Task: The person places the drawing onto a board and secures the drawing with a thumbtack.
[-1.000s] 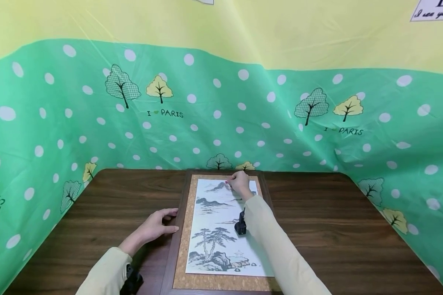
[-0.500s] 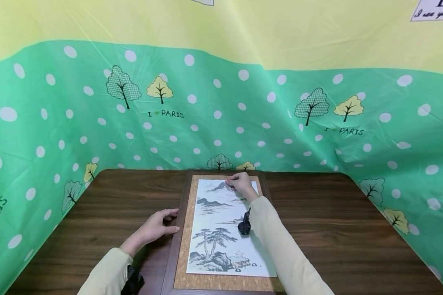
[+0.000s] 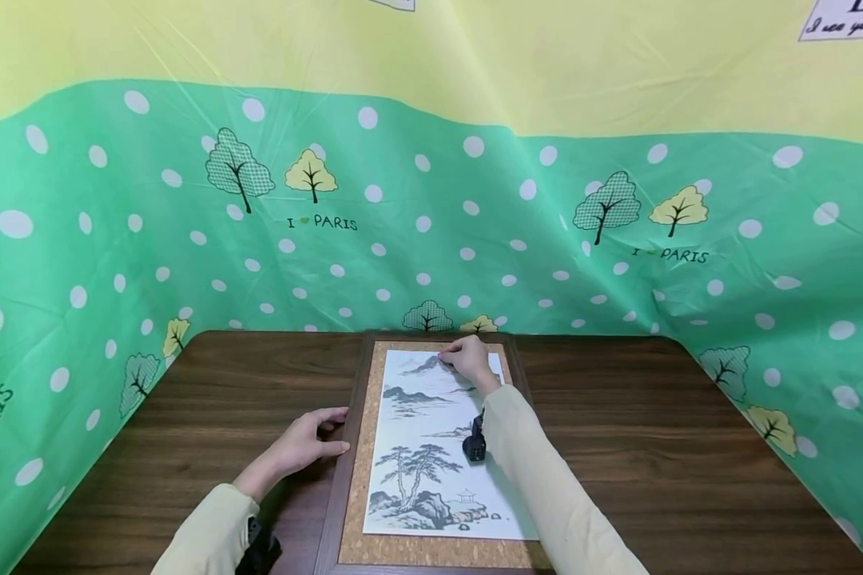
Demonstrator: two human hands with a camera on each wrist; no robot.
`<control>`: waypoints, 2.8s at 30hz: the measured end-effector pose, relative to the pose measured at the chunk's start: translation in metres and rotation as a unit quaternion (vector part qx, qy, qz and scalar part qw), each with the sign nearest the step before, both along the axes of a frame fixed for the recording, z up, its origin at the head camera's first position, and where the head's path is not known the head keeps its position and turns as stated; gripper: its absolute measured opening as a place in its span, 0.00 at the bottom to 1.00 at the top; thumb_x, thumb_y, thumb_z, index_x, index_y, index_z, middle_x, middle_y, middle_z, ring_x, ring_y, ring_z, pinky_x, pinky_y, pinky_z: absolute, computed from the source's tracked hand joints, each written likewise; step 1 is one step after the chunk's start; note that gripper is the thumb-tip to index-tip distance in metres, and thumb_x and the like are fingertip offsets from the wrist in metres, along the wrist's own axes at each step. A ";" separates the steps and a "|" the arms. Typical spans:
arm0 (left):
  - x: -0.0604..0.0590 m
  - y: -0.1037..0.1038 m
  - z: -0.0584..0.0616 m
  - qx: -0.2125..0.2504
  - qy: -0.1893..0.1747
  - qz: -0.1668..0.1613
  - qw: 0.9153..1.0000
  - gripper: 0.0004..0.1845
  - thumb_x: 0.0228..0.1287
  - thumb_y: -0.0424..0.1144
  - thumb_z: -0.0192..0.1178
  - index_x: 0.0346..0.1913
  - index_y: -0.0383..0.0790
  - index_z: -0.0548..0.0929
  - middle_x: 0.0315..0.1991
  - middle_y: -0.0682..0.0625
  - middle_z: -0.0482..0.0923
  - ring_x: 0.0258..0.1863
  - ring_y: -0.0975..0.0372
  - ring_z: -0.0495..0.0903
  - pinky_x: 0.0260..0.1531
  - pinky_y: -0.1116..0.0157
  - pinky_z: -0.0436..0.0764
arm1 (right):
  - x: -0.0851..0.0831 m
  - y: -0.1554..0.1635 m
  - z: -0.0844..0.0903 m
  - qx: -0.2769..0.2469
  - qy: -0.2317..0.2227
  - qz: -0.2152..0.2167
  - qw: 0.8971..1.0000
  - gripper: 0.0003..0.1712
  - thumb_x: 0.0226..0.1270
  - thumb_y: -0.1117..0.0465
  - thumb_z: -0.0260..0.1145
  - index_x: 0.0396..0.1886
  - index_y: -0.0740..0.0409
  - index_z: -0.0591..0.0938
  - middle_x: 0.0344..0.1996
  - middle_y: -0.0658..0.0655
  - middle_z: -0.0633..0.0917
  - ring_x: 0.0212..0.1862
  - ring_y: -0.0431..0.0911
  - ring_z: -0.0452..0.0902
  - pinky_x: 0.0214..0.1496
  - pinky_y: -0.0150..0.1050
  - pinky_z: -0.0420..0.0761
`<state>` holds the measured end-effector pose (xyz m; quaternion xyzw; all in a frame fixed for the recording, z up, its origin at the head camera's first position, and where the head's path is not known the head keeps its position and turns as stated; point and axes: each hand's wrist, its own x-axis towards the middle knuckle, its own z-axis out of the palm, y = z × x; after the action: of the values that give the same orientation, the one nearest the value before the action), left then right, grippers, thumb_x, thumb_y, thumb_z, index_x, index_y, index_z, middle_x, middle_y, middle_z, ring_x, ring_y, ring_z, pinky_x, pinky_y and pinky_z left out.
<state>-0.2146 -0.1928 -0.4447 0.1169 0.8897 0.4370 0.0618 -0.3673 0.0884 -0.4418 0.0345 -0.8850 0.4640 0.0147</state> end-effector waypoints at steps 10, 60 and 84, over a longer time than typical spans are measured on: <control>0.001 0.001 0.002 -0.001 -0.001 0.004 1.000 0.30 0.51 0.35 0.67 0.58 0.30 0.71 0.52 0.39 0.74 0.48 0.50 0.72 0.45 0.54 0.73 | -0.001 -0.003 0.002 0.023 0.008 -0.003 1.000 0.03 0.53 0.64 0.69 0.25 0.59 0.87 0.24 0.55 0.84 0.20 0.42 0.76 0.22 0.34 0.73; 0.000 0.002 0.001 0.003 0.011 -0.008 1.000 0.30 0.52 0.35 0.66 0.58 0.28 0.71 0.51 0.39 0.75 0.47 0.50 0.72 0.44 0.55 0.73 | 0.039 0.084 0.038 0.010 0.000 0.121 0.993 0.21 0.54 0.60 0.69 0.46 0.68 0.80 0.42 0.62 0.82 0.39 0.48 0.79 0.41 0.40 0.78; 0.003 0.003 0.005 -0.013 0.009 -0.006 1.000 0.30 0.50 0.34 0.67 0.57 0.27 0.71 0.49 0.40 0.75 0.45 0.50 0.73 0.42 0.55 0.74 | 0.089 0.179 0.036 -0.006 0.046 0.105 0.993 0.21 0.56 0.59 0.67 0.46 0.69 0.79 0.42 0.66 0.81 0.39 0.39 0.77 0.38 0.30 0.76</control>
<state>-0.2118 -0.1896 -0.4393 0.1252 0.8951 0.4239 0.0579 -0.2788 0.2678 -0.4062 0.1485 -0.8723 0.4658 0.0066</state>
